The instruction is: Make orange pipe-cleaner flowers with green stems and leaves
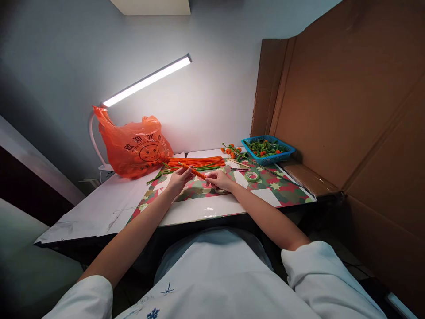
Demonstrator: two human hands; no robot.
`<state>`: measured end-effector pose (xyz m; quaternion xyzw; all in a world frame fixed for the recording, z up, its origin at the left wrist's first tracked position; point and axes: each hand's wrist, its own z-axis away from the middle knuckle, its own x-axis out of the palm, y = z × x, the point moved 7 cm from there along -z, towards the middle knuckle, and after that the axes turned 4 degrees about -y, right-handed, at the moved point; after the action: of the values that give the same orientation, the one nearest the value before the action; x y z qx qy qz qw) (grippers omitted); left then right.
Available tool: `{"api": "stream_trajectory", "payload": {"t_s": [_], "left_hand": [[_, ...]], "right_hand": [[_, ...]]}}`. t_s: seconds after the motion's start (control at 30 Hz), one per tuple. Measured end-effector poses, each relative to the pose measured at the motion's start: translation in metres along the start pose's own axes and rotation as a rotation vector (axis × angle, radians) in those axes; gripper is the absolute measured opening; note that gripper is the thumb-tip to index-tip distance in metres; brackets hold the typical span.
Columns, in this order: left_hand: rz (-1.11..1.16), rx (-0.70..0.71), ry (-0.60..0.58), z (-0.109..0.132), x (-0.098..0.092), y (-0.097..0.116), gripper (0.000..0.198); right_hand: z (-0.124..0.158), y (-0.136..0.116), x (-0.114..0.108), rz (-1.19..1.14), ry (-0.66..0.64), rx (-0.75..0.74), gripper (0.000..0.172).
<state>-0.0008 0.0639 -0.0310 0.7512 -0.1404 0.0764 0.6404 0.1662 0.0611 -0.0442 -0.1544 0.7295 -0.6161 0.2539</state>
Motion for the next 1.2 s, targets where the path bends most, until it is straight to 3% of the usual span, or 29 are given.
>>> {"api": "stream_trajectory", "payload": {"t_s": [0.37,0.47,0.53,0.57,0.63,0.77,0.97,1.2], "left_hand": [[-0.056,-0.023,-0.058,-0.003,0.004,-0.007,0.053],[-0.171,0.144,0.062,-0.002,-0.010,0.013,0.062],[-0.440,0.378,0.209,0.008,-0.021,0.038,0.066],[-0.631,0.501,0.200,0.014,-0.018,0.049,0.066],[-0.986,0.647,0.032,0.022,0.000,0.056,0.057],[-1.346,0.646,-0.258,0.026,0.026,0.039,0.020],[-1.342,0.551,-0.358,0.023,0.035,0.024,0.024],[-1.374,0.486,-0.348,0.020,0.030,0.015,0.026]], "right_hand": [[0.000,-0.003,0.007,-0.228,-0.045,0.008,0.043],[0.002,-0.006,0.000,-0.271,-0.008,0.024,0.041],[0.005,-0.009,-0.003,-0.260,-0.006,0.024,0.039],[0.006,-0.011,-0.004,-0.234,-0.007,0.017,0.038],[0.008,-0.013,-0.007,-0.156,-0.010,-0.005,0.035],[0.004,-0.009,-0.011,-0.002,0.012,-0.061,0.033],[0.002,-0.003,-0.014,0.185,0.073,-0.103,0.029],[0.010,-0.013,-0.010,0.349,0.101,-0.108,0.025]]}}
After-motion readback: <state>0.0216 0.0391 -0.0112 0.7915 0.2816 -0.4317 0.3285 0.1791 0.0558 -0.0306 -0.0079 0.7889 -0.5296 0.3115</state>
